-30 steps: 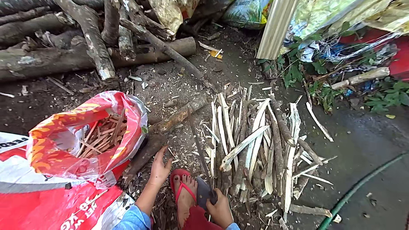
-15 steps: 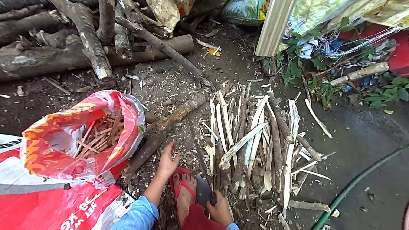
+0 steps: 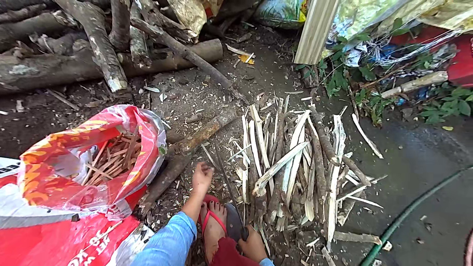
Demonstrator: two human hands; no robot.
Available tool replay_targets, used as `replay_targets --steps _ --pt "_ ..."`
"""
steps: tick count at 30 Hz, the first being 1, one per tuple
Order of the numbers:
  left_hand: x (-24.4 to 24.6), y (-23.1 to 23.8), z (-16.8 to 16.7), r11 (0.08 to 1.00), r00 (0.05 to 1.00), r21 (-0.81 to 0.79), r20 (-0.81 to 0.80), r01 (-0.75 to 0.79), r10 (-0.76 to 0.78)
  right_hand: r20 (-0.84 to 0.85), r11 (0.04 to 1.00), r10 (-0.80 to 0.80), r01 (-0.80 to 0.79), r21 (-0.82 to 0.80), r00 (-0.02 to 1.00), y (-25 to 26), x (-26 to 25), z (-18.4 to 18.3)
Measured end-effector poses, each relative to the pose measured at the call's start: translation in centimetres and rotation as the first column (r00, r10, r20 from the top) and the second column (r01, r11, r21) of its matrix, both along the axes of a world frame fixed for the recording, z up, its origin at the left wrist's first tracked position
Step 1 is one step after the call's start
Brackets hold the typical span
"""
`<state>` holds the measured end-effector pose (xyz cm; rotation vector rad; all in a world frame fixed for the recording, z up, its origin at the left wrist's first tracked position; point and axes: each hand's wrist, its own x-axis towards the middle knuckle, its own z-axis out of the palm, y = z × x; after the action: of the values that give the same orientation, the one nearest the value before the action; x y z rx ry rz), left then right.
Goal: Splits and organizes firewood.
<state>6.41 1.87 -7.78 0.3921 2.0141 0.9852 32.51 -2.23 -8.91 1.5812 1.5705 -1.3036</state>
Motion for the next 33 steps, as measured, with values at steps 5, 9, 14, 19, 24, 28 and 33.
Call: replay_targets --steps 5,9,14,19,24,28,33 --pt "-0.7 3.9 -0.5 0.976 0.991 -0.193 -0.07 0.098 -0.113 -0.13 0.99 -0.101 0.112 0.083 0.986 -1.1 0.9 0.8" --pt "-1.2 5.8 0.4 0.933 0.96 -0.288 -0.113 0.217 -0.258 -0.2 0.966 -0.204 0.23 0.119 0.958 -2.0 1.4 2.4" --pt "-0.6 8.5 1.0 0.909 0.904 -0.105 -0.105 0.404 -0.414 -0.305 0.893 -0.337 0.405 0.198 0.891 -1.9 2.1 3.2" --pt "1.4 11.4 0.1 0.72 0.72 -0.276 -0.121 0.637 -0.683 -0.386 0.819 -0.455 0.547 0.173 0.803 -1.2 1.8 3.5" --pt "1.5 11.4 0.5 0.686 0.705 -0.334 -0.083 0.646 -0.704 -0.433 0.785 -0.497 0.603 0.145 0.751 -1.8 1.8 2.9" --pt "0.1 9.3 0.4 0.79 0.798 -0.117 0.102 0.602 -0.593 -0.396 0.807 -0.49 0.576 0.131 0.777 -1.9 1.9 2.9" --pt "-0.2 8.2 0.3 0.929 0.886 0.006 0.299 0.369 -0.354 -0.392 0.81 -0.489 0.573 0.127 0.779 -2.1 1.6 2.9"
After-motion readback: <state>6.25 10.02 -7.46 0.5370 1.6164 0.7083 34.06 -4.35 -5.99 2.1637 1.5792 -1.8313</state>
